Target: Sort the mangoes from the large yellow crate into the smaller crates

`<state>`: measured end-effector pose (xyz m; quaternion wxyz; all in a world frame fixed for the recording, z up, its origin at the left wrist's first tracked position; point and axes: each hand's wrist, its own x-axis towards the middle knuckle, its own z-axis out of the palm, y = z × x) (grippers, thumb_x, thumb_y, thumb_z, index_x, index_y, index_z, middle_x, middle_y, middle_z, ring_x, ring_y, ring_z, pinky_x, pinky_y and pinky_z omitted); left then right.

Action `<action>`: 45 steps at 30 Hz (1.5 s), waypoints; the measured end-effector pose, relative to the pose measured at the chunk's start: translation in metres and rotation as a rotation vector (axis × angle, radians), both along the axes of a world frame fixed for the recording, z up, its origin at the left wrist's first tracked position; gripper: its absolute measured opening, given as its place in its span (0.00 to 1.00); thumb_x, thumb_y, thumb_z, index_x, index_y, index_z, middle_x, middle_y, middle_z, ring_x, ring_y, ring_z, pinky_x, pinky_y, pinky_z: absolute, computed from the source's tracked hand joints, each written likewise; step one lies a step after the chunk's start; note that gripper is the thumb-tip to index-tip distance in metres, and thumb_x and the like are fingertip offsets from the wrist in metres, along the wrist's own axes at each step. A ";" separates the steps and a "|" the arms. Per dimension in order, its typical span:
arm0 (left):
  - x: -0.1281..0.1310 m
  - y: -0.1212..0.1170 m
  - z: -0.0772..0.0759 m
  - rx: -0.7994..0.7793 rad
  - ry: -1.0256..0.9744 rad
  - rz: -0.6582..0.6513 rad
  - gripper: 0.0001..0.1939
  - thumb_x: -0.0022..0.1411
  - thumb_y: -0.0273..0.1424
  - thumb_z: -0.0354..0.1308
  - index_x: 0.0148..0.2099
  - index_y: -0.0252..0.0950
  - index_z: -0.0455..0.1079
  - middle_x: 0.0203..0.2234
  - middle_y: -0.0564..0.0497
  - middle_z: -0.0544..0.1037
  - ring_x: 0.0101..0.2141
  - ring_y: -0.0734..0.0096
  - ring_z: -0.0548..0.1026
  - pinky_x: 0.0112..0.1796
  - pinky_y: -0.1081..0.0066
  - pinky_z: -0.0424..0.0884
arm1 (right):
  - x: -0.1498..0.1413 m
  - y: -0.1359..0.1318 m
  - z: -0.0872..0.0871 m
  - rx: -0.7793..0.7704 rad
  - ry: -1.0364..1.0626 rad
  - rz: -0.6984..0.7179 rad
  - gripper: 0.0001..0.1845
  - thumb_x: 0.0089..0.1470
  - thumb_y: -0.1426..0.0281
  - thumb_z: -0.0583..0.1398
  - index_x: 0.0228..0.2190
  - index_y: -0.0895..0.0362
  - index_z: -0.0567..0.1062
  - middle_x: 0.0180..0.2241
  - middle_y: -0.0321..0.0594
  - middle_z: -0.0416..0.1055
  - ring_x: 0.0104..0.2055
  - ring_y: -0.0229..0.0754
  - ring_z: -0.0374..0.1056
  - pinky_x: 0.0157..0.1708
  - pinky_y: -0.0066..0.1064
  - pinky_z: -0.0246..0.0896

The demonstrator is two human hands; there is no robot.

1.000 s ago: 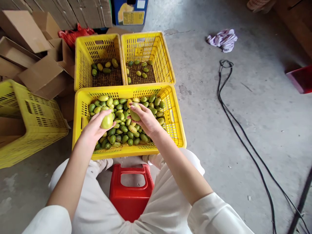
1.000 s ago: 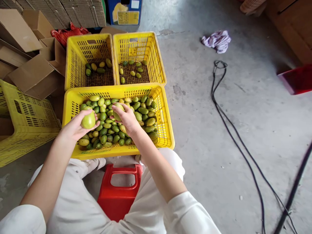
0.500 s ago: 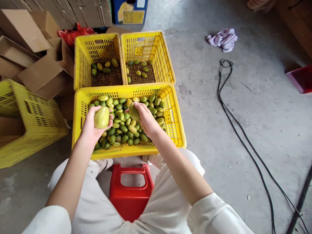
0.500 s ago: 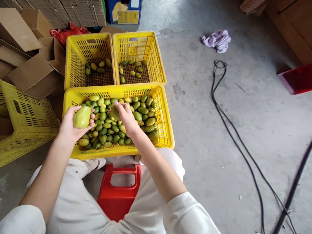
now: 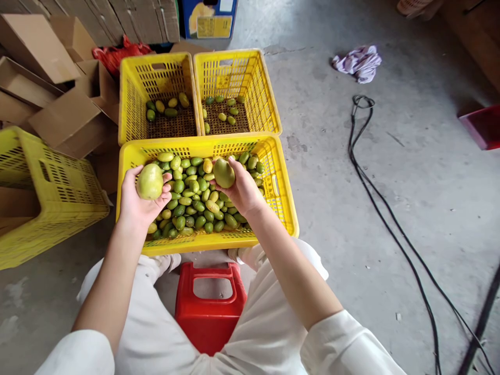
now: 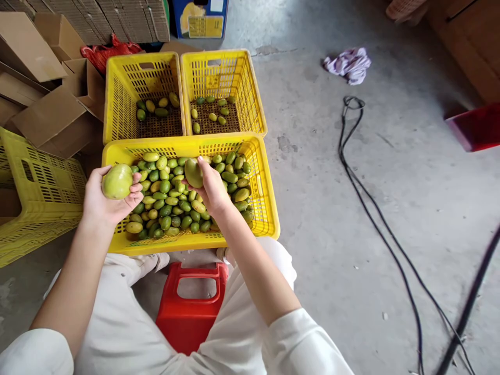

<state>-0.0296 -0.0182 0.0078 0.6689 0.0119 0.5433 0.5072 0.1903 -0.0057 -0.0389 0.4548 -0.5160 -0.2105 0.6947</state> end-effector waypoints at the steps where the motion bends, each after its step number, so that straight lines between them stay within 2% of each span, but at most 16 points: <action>1: -0.001 0.000 0.001 -0.006 0.010 -0.001 0.18 0.79 0.46 0.58 0.38 0.40 0.72 0.26 0.49 0.79 0.20 0.74 0.72 0.21 0.78 0.69 | 0.001 -0.001 -0.001 0.013 -0.003 0.004 0.27 0.56 0.44 0.75 0.43 0.50 0.79 0.43 0.39 0.83 0.49 0.51 0.85 0.41 0.37 0.81; 5: -0.005 0.001 0.001 -0.003 0.064 -0.074 0.16 0.76 0.46 0.66 0.41 0.40 0.74 0.27 0.50 0.80 0.22 0.73 0.77 0.23 0.78 0.73 | 0.005 -0.002 -0.004 0.037 0.006 -0.051 0.33 0.48 0.50 0.81 0.47 0.48 0.75 0.46 0.36 0.82 0.42 0.44 0.83 0.41 0.35 0.82; 8: -0.009 0.002 -0.008 -0.004 0.167 -0.122 0.13 0.73 0.45 0.69 0.45 0.41 0.77 0.29 0.50 0.82 0.24 0.68 0.81 0.24 0.76 0.77 | 0.007 -0.002 -0.007 0.036 0.001 -0.108 0.39 0.44 0.54 0.84 0.48 0.45 0.70 0.46 0.32 0.81 0.40 0.42 0.83 0.41 0.35 0.83; 12: -0.010 0.001 -0.027 0.019 0.323 -0.129 0.12 0.71 0.41 0.71 0.48 0.39 0.79 0.33 0.49 0.86 0.28 0.64 0.86 0.27 0.74 0.81 | 0.010 -0.001 -0.013 0.052 -0.026 -0.110 0.41 0.42 0.55 0.84 0.47 0.45 0.67 0.45 0.30 0.81 0.44 0.43 0.84 0.47 0.37 0.82; 16: -0.009 -0.002 -0.036 0.105 0.427 -0.118 0.13 0.69 0.39 0.74 0.48 0.38 0.81 0.39 0.45 0.89 0.37 0.57 0.90 0.31 0.70 0.85 | 0.009 -0.001 -0.014 0.107 -0.049 -0.053 0.39 0.43 0.48 0.84 0.44 0.46 0.70 0.43 0.34 0.84 0.51 0.47 0.83 0.50 0.39 0.79; 19: -0.010 -0.005 -0.033 0.151 0.452 -0.159 0.13 0.63 0.35 0.79 0.45 0.37 0.82 0.40 0.45 0.88 0.39 0.58 0.90 0.33 0.73 0.85 | 0.006 -0.002 -0.012 0.147 -0.060 -0.021 0.37 0.45 0.41 0.82 0.42 0.47 0.74 0.43 0.39 0.86 0.55 0.51 0.83 0.49 0.38 0.79; 23: -0.009 -0.007 -0.024 0.152 0.406 -0.221 0.16 0.57 0.31 0.82 0.44 0.37 0.81 0.38 0.47 0.88 0.35 0.65 0.87 0.37 0.72 0.86 | 0.006 -0.001 -0.011 0.145 -0.029 0.032 0.33 0.47 0.40 0.80 0.41 0.49 0.80 0.40 0.40 0.84 0.52 0.53 0.84 0.42 0.38 0.80; 25: -0.007 -0.007 -0.020 0.133 0.378 -0.215 0.15 0.59 0.31 0.81 0.44 0.37 0.80 0.38 0.48 0.87 0.36 0.64 0.87 0.41 0.67 0.88 | 0.007 0.001 -0.013 0.128 -0.024 0.041 0.32 0.49 0.41 0.80 0.41 0.50 0.81 0.40 0.39 0.83 0.50 0.53 0.85 0.41 0.38 0.80; 28: -0.005 -0.006 -0.017 0.113 0.351 -0.204 0.12 0.65 0.33 0.77 0.45 0.38 0.79 0.41 0.46 0.88 0.43 0.59 0.89 0.46 0.60 0.89 | 0.008 0.003 -0.017 0.112 -0.029 0.017 0.29 0.52 0.42 0.78 0.43 0.47 0.80 0.42 0.36 0.83 0.49 0.51 0.86 0.43 0.38 0.82; 32: -0.004 -0.007 -0.020 0.111 0.414 -0.206 0.14 0.65 0.37 0.78 0.47 0.39 0.79 0.44 0.43 0.90 0.50 0.52 0.89 0.41 0.66 0.86 | 0.009 0.003 -0.016 0.140 -0.016 -0.016 0.30 0.53 0.44 0.79 0.47 0.45 0.77 0.40 0.32 0.83 0.47 0.48 0.86 0.46 0.38 0.84; 37: -0.007 -0.006 -0.018 0.149 0.503 -0.156 0.18 0.60 0.34 0.79 0.47 0.38 0.76 0.41 0.42 0.90 0.47 0.52 0.89 0.35 0.70 0.80 | 0.008 0.001 -0.009 0.143 -0.041 -0.049 0.40 0.44 0.46 0.83 0.47 0.44 0.69 0.41 0.31 0.83 0.38 0.43 0.82 0.40 0.36 0.82; 40: -0.009 -0.005 -0.012 0.157 0.439 -0.177 0.17 0.58 0.31 0.79 0.46 0.37 0.77 0.42 0.41 0.90 0.47 0.53 0.89 0.38 0.69 0.81 | 0.007 0.000 -0.004 0.161 -0.107 -0.051 0.39 0.49 0.41 0.80 0.45 0.45 0.66 0.42 0.34 0.83 0.35 0.43 0.77 0.34 0.36 0.77; 43: -0.012 -0.004 -0.011 0.173 0.383 -0.158 0.15 0.58 0.30 0.79 0.44 0.39 0.77 0.42 0.45 0.89 0.48 0.55 0.89 0.41 0.68 0.83 | 0.007 0.000 -0.002 0.151 -0.080 -0.010 0.33 0.58 0.37 0.73 0.45 0.47 0.70 0.43 0.40 0.85 0.36 0.44 0.77 0.32 0.37 0.75; 45: -0.013 -0.004 -0.013 0.189 0.381 -0.133 0.13 0.59 0.31 0.79 0.43 0.41 0.78 0.43 0.47 0.89 0.50 0.55 0.88 0.42 0.68 0.84 | 0.007 0.001 -0.003 0.120 -0.042 0.003 0.32 0.59 0.36 0.71 0.45 0.48 0.74 0.45 0.42 0.85 0.40 0.47 0.79 0.32 0.38 0.77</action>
